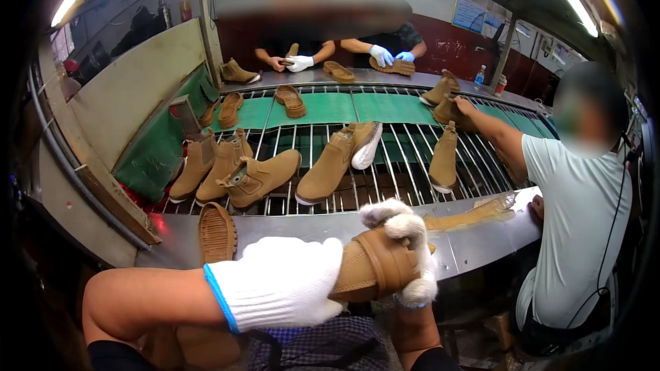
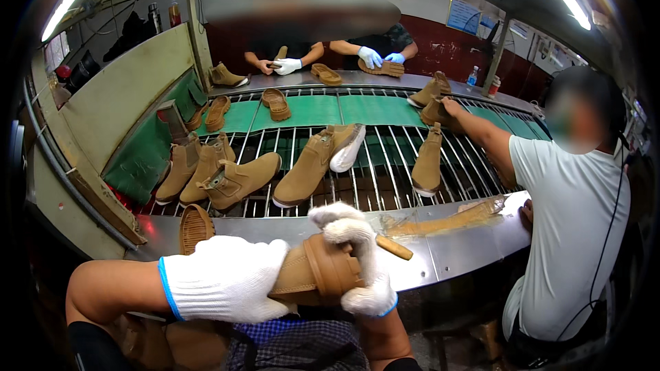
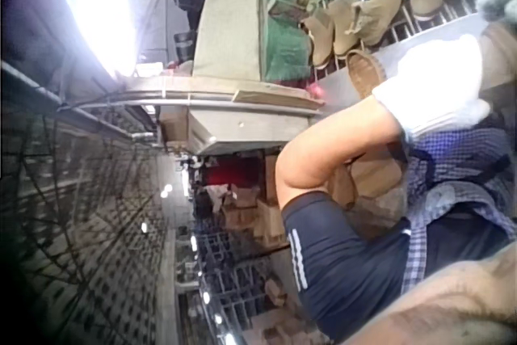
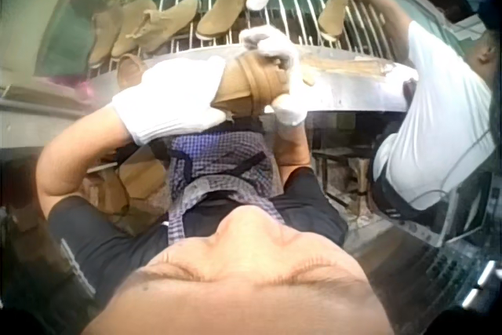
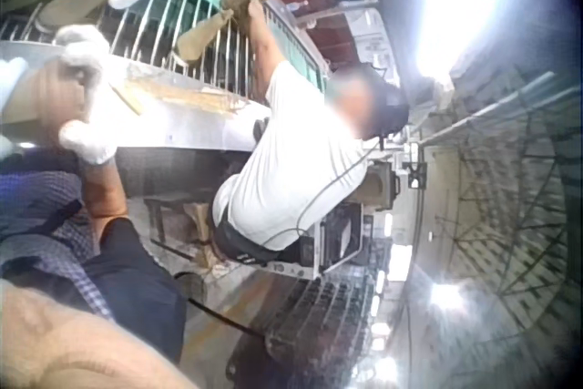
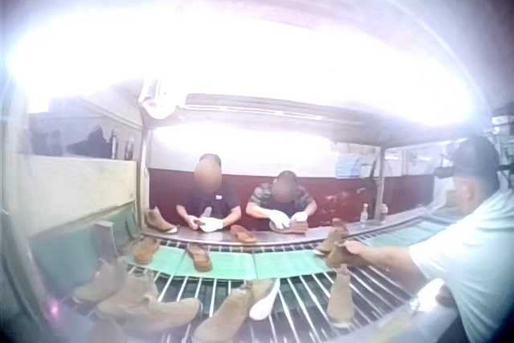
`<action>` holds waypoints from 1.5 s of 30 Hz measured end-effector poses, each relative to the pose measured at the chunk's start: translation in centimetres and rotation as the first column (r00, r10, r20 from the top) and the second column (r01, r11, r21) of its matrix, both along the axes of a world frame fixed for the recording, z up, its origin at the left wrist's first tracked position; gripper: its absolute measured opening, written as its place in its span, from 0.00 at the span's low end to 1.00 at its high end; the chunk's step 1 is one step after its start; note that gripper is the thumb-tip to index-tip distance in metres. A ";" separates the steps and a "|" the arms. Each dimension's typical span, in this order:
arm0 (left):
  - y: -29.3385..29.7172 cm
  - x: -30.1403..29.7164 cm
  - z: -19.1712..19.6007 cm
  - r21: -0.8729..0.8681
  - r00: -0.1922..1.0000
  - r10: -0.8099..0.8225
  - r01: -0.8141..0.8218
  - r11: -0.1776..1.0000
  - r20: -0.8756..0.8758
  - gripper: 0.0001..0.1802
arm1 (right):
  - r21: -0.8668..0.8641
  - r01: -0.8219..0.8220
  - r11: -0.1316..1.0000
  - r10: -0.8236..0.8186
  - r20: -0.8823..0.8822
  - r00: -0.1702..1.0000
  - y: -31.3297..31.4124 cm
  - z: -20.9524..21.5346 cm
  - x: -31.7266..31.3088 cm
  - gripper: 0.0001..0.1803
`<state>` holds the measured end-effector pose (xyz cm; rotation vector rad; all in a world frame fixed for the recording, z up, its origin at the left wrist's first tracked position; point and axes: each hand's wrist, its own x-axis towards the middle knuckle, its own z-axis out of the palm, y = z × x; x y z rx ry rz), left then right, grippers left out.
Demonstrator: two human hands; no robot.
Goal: The person picks up boots from a conveyor belt, trims excess material from the edges of the soles using a knife, and then places the boots back onto the belt.
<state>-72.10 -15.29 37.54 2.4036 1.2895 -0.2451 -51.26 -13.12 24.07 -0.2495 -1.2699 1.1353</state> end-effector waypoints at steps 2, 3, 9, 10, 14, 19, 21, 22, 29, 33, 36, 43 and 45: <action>0.3 0.9 0.2 0.047 0.997 -0.047 0.044 0.998 0.059 0.35 | -0.017 0.028 0.999 -0.029 -0.040 0.999 -0.8 1.1 0.8 0.42; 0.8 1.8 0.3 0.057 0.993 -0.082 0.077 0.995 0.080 0.35 | -0.032 0.066 0.997 -0.067 -0.046 0.997 -1.4 1.4 1.8 0.39; 0.8 4.3 -0.2 0.132 0.990 -0.131 0.123 0.984 0.060 0.35 | -0.039 0.284 0.958 -0.284 -0.017 0.959 -3.6 0.0 3.8 0.20; 0.6 4.8 -0.7 0.175 0.983 -0.161 0.144 0.974 0.090 0.35 | -0.038 0.339 0.940 -0.340 -0.002 0.941 -4.4 0.0 4.5 0.18; 0.7 4.1 -2.6 0.382 0.809 -0.412 0.255 0.888 0.419 0.37 | 0.075 0.539 0.839 -0.543 0.180 0.820 -8.4 -1.1 7.2 0.15; -1.3 3.7 -8.3 0.312 0.494 -0.418 0.286 0.906 0.762 0.38 | 0.221 0.418 0.881 -0.468 0.286 0.836 -12.4 -2.1 8.9 0.20; -2.4 3.6 -8.2 0.313 0.510 -0.453 0.339 0.887 0.731 0.38 | 0.300 0.421 0.856 -0.508 0.333 0.795 -13.6 -2.3 8.8 0.21; -2.9 3.4 -7.9 0.312 0.525 -0.470 0.363 0.878 0.710 0.39 | 0.337 0.416 0.845 -0.522 0.348 0.779 -14.3 -2.5 8.6 0.22; -5.3 3.1 -8.7 0.288 0.476 -0.572 0.543 0.789 0.668 0.25 | 0.256 0.372 0.892 -0.451 0.462 0.764 -19.3 -1.7 7.0 0.17; -8.1 2.3 -11.9 0.445 0.427 -0.690 0.542 0.712 0.584 0.18 | 0.113 0.397 0.911 -0.382 0.595 0.707 -23.0 -2.1 6.0 0.12; -11.2 1.5 -15.4 0.524 0.416 -0.750 0.540 0.659 0.514 0.17 | -0.036 0.633 0.773 -0.385 0.768 0.513 -26.0 -2.3 3.9 0.26; -13.8 0.6 -20.7 0.587 0.363 -0.842 0.604 0.539 0.400 0.17 | -0.720 0.579 0.383 -0.056 0.607 0.793 -28.8 -9.2 2.3 0.43; -13.8 0.2 -20.8 0.592 0.358 -0.837 0.594 0.546 0.413 0.17 | -0.549 0.645 0.532 -0.113 0.708 0.697 -29.7 -9.6 1.8 0.43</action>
